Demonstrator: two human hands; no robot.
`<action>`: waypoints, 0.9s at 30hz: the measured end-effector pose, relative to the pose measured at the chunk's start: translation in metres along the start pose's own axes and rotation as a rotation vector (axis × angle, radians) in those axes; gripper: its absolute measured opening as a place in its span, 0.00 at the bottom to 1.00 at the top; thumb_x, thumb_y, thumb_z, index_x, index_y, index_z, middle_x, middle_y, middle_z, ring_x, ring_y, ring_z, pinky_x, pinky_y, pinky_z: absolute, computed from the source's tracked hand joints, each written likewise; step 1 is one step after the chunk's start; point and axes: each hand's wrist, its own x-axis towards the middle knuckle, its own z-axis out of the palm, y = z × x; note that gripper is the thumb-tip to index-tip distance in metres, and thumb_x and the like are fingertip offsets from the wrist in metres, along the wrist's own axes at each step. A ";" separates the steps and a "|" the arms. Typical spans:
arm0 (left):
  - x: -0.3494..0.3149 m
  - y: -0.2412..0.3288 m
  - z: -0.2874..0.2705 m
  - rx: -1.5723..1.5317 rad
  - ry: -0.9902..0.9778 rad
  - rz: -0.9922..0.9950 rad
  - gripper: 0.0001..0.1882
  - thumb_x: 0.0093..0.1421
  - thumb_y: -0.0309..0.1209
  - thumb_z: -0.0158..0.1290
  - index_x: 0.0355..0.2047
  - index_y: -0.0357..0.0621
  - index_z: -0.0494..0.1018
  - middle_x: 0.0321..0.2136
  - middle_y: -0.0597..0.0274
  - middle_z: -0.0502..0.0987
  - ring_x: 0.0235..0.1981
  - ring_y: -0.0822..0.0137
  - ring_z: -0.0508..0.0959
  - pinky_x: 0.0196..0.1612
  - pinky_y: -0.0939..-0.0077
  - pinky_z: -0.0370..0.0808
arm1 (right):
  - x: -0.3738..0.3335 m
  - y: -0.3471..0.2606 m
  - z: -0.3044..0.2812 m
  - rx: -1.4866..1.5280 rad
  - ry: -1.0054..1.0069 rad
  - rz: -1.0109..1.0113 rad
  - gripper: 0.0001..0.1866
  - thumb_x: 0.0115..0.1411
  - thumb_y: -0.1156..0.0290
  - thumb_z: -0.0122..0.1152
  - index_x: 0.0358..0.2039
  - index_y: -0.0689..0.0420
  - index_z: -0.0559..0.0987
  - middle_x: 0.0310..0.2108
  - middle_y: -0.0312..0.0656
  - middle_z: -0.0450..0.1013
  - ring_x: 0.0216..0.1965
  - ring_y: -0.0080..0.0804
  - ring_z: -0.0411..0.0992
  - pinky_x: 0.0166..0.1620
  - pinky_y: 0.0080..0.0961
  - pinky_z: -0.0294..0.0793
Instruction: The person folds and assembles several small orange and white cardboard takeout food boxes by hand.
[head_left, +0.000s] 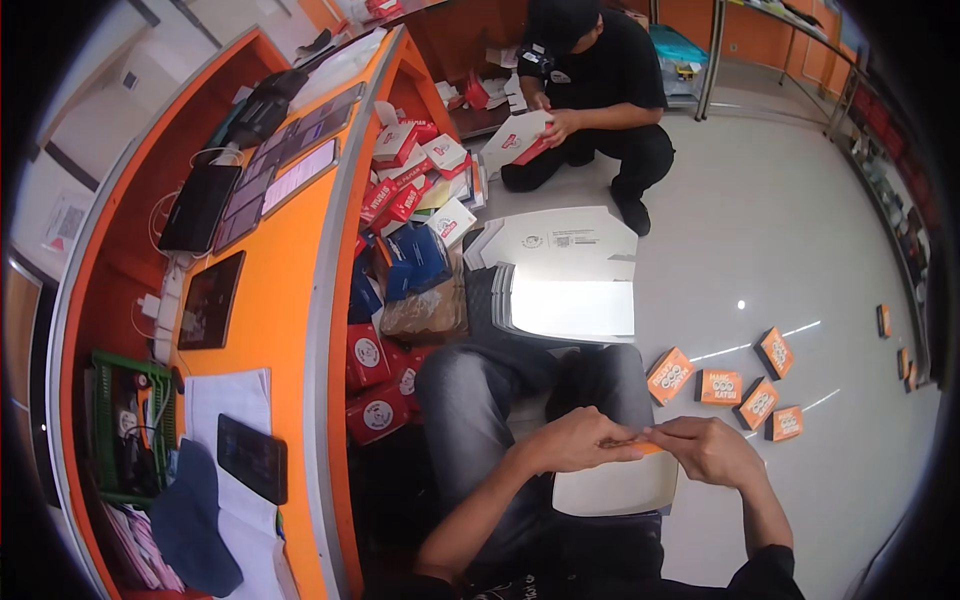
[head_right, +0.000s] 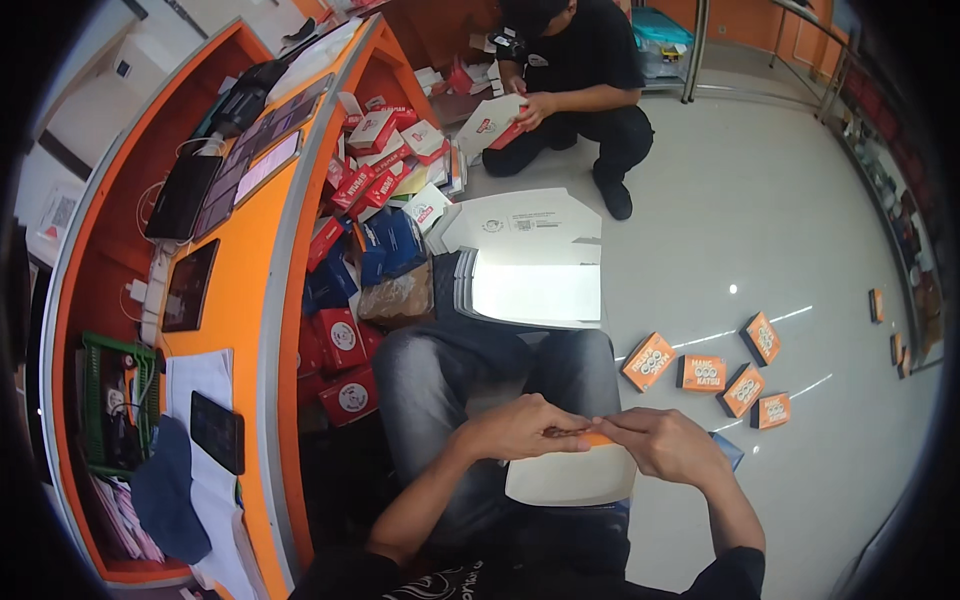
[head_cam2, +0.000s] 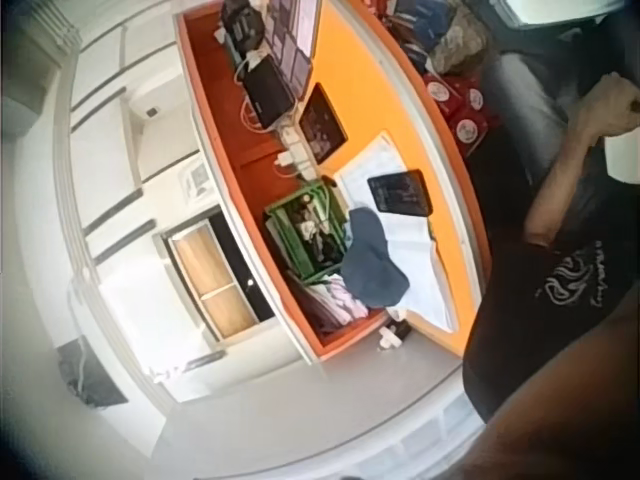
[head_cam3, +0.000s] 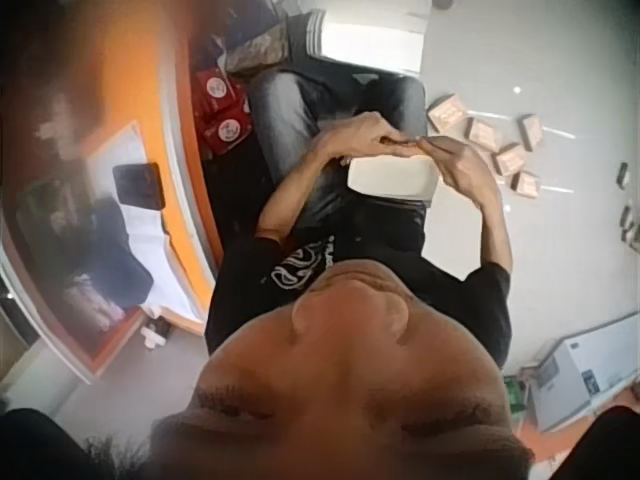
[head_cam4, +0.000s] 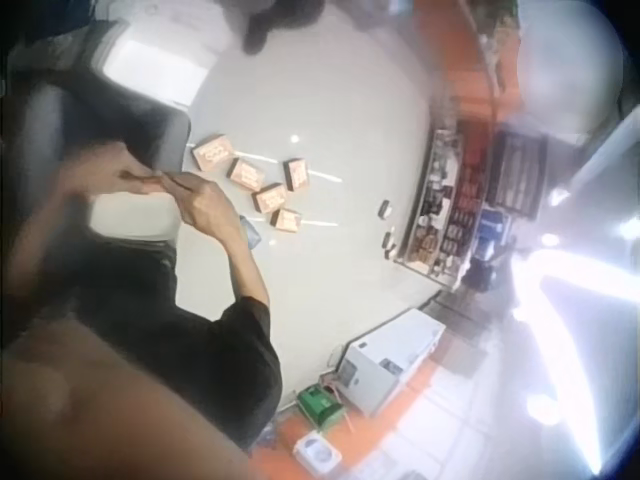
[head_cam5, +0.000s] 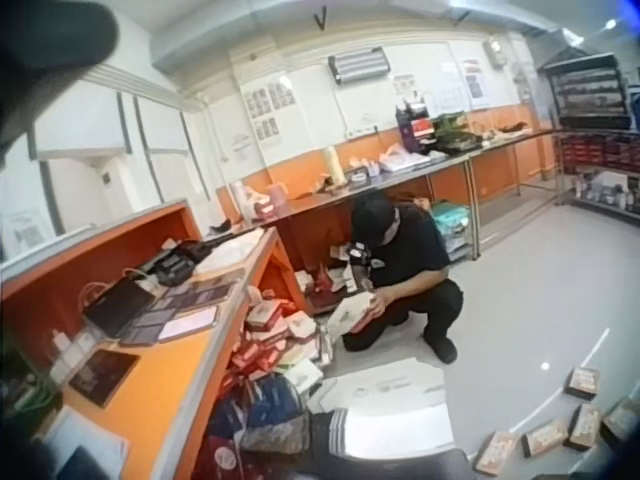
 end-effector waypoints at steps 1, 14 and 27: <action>0.002 0.000 0.003 0.062 0.003 0.020 0.21 0.66 0.48 0.51 0.46 0.44 0.80 0.19 0.46 0.76 0.20 0.52 0.77 0.27 0.62 0.71 | -0.001 -0.002 -0.007 0.069 -0.082 0.088 0.22 0.56 0.72 0.63 0.53 0.55 0.79 0.44 0.43 0.80 0.39 0.38 0.80 0.40 0.30 0.81; -0.008 -0.020 -0.001 0.251 0.377 0.120 0.18 0.65 0.42 0.52 0.28 0.40 0.77 0.13 0.50 0.73 0.19 0.53 0.78 0.25 0.61 0.74 | 0.019 0.019 -0.020 0.092 -0.047 0.220 0.15 0.57 0.74 0.66 0.46 0.50 0.83 0.29 0.43 0.81 0.25 0.39 0.76 0.32 0.31 0.75; -0.068 -0.066 0.030 0.100 0.264 0.036 0.30 0.57 0.40 0.62 0.58 0.41 0.71 0.51 0.42 0.76 0.53 0.49 0.76 0.60 0.60 0.67 | -0.020 0.006 0.001 -0.184 -0.160 0.141 0.29 0.48 0.86 0.58 0.54 0.58 0.76 0.54 0.48 0.73 0.52 0.48 0.72 0.51 0.41 0.72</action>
